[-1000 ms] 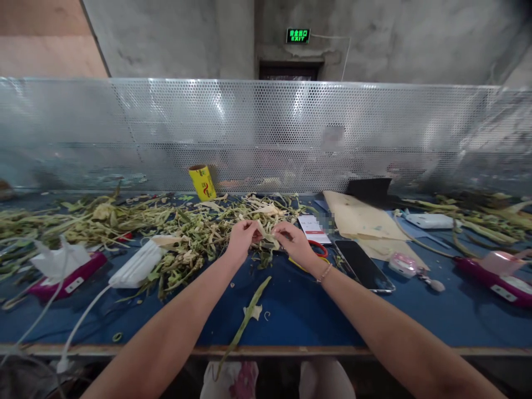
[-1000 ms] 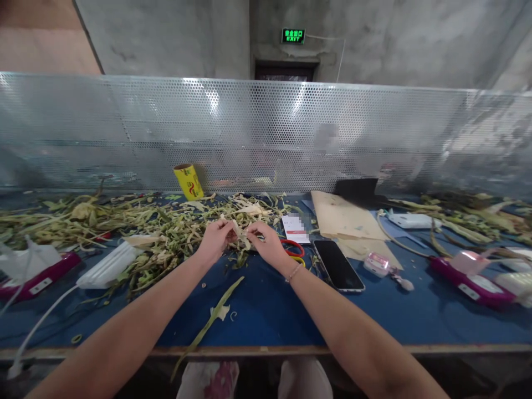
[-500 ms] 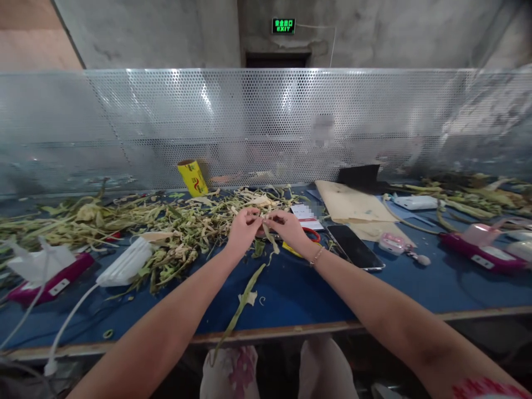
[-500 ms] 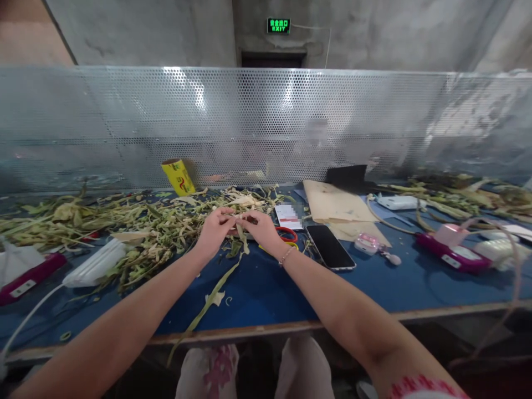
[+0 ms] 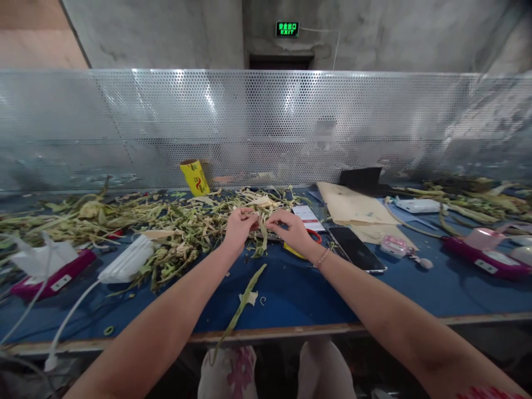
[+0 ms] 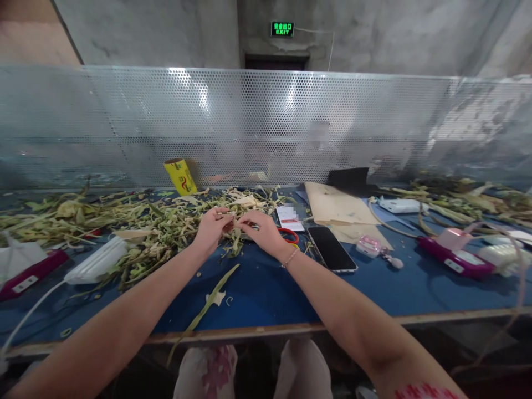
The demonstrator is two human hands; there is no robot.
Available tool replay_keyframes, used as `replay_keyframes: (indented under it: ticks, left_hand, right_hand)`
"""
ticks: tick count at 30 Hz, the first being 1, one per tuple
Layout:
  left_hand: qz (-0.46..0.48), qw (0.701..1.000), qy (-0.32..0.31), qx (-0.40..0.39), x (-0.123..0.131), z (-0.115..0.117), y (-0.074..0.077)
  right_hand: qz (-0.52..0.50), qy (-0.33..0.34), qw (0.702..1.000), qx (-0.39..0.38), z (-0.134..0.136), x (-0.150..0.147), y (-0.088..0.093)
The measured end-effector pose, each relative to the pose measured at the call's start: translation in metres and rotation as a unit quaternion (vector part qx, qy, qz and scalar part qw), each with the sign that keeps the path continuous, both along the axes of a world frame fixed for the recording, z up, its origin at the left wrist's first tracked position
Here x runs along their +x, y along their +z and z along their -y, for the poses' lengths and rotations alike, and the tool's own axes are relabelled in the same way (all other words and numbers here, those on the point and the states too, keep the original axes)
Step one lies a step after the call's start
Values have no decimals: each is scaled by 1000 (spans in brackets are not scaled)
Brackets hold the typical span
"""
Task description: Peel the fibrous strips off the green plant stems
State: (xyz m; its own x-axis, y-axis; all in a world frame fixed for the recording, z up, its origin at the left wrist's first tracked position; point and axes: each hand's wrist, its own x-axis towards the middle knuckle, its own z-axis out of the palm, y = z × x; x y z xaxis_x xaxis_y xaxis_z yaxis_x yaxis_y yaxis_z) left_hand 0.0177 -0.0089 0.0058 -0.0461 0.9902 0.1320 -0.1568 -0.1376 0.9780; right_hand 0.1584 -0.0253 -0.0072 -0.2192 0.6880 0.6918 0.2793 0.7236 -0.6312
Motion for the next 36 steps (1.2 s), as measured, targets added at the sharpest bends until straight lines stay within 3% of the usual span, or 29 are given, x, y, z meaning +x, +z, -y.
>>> replay_keyframes:
  ticks: [5,10,20,23,30,36]
  left_hand:
    - [-49,998,-44,19,3,6,3]
    - [-64,996,-56,20,6,11,4]
    - [23,999,-38,-10,11,8,-2]
    - [62,997,-47,-27,12,11,1]
    - [138,986,-38,-80,7,5,7]
    - [184,980,2,-74,-3,-8,8]
  right_hand:
    - [-72,-29,991,-111,-13,-3,-7]
    - [-77,-8,990,-116,-17,-3,-8]
    - [-53,-78,989,-112,-16,-6,-11]
    - [-87,-47,986,-136,-17,-8,-11]
    - [-216,106,952,-191,-20,-7,-14]
    - [-239,122,943,-198,-16,-4,-8]
